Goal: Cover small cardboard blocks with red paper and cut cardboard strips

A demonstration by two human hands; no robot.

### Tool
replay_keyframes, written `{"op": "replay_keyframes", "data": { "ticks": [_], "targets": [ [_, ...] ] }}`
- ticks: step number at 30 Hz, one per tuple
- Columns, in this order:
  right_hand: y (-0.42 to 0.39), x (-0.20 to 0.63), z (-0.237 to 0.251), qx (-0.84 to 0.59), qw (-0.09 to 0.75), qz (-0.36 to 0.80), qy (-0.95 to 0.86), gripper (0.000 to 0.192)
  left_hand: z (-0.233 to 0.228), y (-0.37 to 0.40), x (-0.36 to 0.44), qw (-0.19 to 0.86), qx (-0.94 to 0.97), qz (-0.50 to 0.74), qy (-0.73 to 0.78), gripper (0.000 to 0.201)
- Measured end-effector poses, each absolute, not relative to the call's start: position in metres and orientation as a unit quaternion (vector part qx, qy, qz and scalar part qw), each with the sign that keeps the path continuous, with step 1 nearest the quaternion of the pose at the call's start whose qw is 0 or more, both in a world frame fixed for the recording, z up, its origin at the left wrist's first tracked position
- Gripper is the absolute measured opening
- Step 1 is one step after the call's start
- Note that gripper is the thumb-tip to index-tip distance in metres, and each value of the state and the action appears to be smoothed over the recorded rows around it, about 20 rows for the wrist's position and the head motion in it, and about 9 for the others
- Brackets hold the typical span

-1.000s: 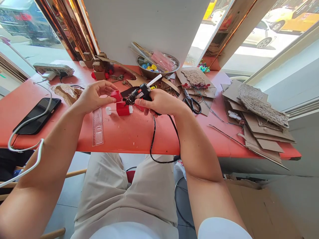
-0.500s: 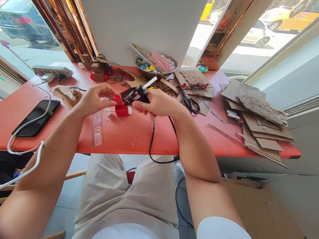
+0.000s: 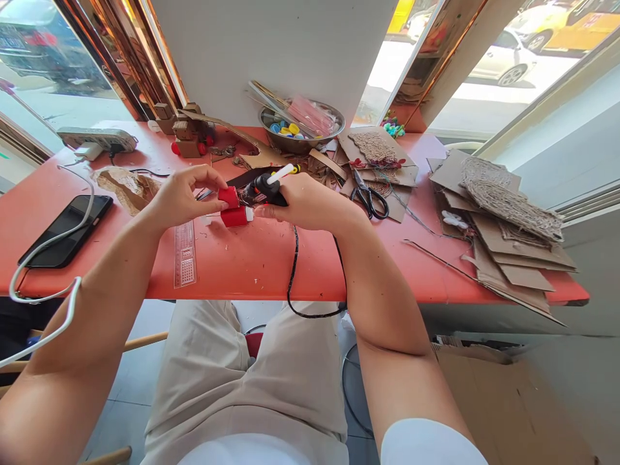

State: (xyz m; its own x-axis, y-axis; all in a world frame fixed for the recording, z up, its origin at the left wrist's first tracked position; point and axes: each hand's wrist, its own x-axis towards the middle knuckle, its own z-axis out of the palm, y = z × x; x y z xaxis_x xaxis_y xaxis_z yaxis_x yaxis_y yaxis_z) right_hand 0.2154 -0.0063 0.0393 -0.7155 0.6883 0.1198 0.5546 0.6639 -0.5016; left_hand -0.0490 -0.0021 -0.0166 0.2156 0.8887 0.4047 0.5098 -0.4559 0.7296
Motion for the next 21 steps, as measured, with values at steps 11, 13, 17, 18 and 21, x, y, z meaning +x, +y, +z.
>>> {"op": "replay_keyframes", "data": {
  "ticks": [11, 13, 17, 18, 21],
  "targets": [
    [-0.007, 0.215, 0.038, -0.332, 0.156, 0.228, -0.902, 0.033, -0.015, -0.004, -0.050, 0.227, 0.749, 0.405, 0.473, 0.022],
    [-0.009, 0.214, 0.039, -0.332, 0.154, 0.229, -0.902, 0.030, -0.016, -0.003, -0.050, 0.231, 0.746, 0.410, 0.472, 0.023],
    [-0.010, 0.216, 0.045, -0.348, 0.109, 0.266, -0.892, 0.026, -0.017, -0.002, -0.050, 0.236, 0.744, 0.411, 0.471, 0.024],
    [-0.010, 0.217, 0.047, -0.354, 0.097, 0.284, -0.886, 0.027, -0.016, -0.002, -0.050, 0.237, 0.745, 0.410, 0.470, 0.024],
    [-0.008, 0.224, 0.051, -0.356, 0.082, 0.327, -0.871, 0.031, -0.017, -0.002, -0.050, 0.239, 0.747, 0.410, 0.466, 0.025]
  ]
}}
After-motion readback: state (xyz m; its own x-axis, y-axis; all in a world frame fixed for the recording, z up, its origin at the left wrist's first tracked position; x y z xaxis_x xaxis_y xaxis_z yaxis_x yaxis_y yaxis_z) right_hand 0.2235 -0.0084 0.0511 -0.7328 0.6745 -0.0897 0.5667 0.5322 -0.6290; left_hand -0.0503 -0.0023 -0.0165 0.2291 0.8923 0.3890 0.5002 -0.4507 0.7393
